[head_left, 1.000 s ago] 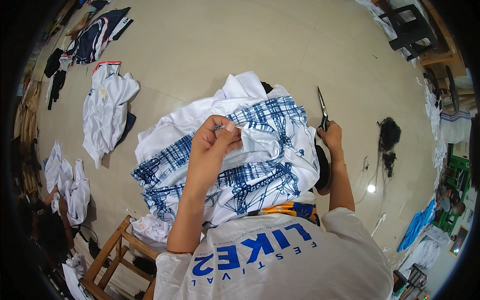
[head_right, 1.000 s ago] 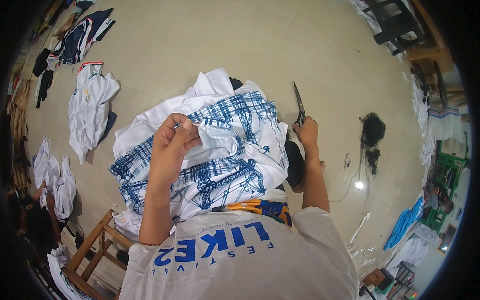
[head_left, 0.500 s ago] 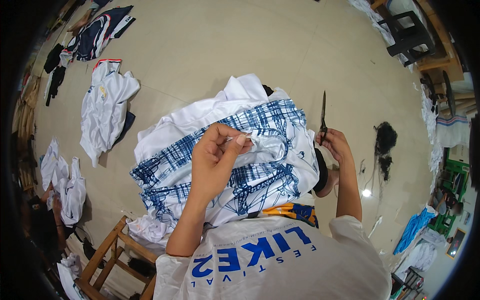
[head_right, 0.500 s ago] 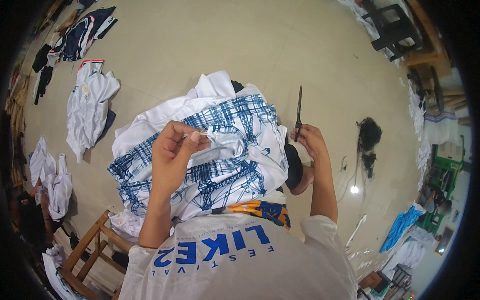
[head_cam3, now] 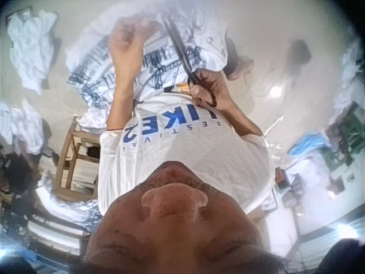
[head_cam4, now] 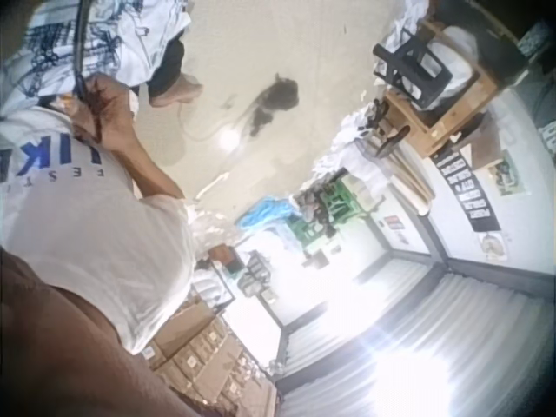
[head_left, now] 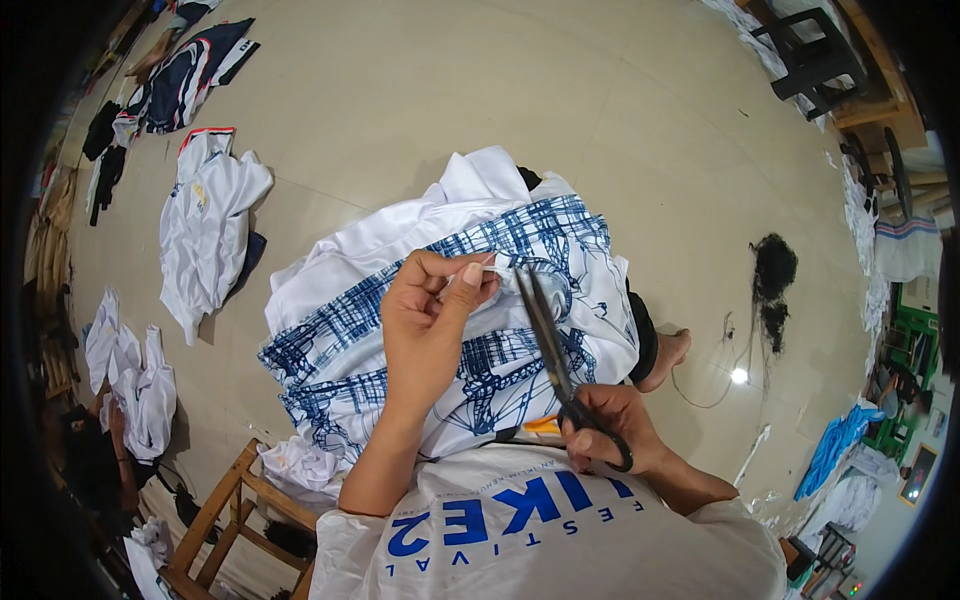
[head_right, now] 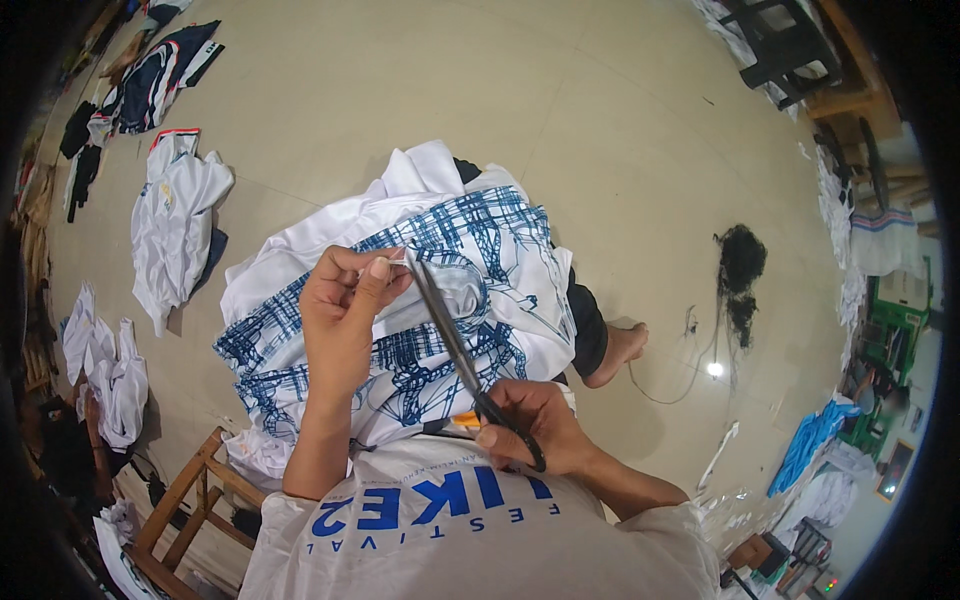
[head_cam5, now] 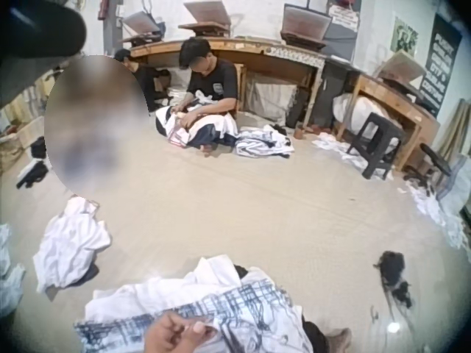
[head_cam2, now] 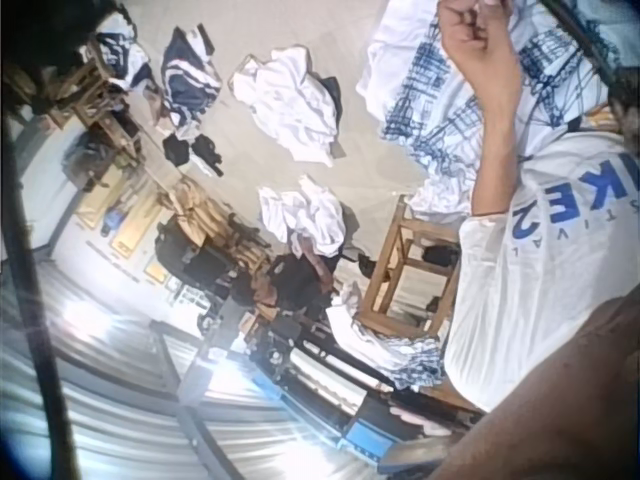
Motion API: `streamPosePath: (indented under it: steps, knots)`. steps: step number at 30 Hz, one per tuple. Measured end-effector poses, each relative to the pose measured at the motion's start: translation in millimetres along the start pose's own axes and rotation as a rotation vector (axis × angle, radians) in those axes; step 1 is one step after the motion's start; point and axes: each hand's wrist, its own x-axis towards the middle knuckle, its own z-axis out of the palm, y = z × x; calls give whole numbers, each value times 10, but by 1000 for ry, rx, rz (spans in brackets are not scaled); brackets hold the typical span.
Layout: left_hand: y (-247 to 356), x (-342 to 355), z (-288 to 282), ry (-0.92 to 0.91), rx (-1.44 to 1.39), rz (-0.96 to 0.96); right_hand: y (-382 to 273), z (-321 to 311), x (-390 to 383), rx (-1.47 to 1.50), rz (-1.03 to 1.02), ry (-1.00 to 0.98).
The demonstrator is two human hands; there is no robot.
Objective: The person uses scissors to cut the tags and loose threads off a white t-shirt. They hold the shirt on their lap, snip the fabric, and occasionally flip the garment to access different areas.
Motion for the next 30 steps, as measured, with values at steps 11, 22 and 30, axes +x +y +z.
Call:
streamPosePath:
  steps: [11,22,30]
  knots:
    - [-55,-25,-28,-3,61,28,-31,53,34,-106,211,60]
    - [-67,-31,-8,-2,49,32,-38,140,58,-100,221,104]
    - [-101,-63,14,-23,28,37,-13,138,63,-33,235,113]
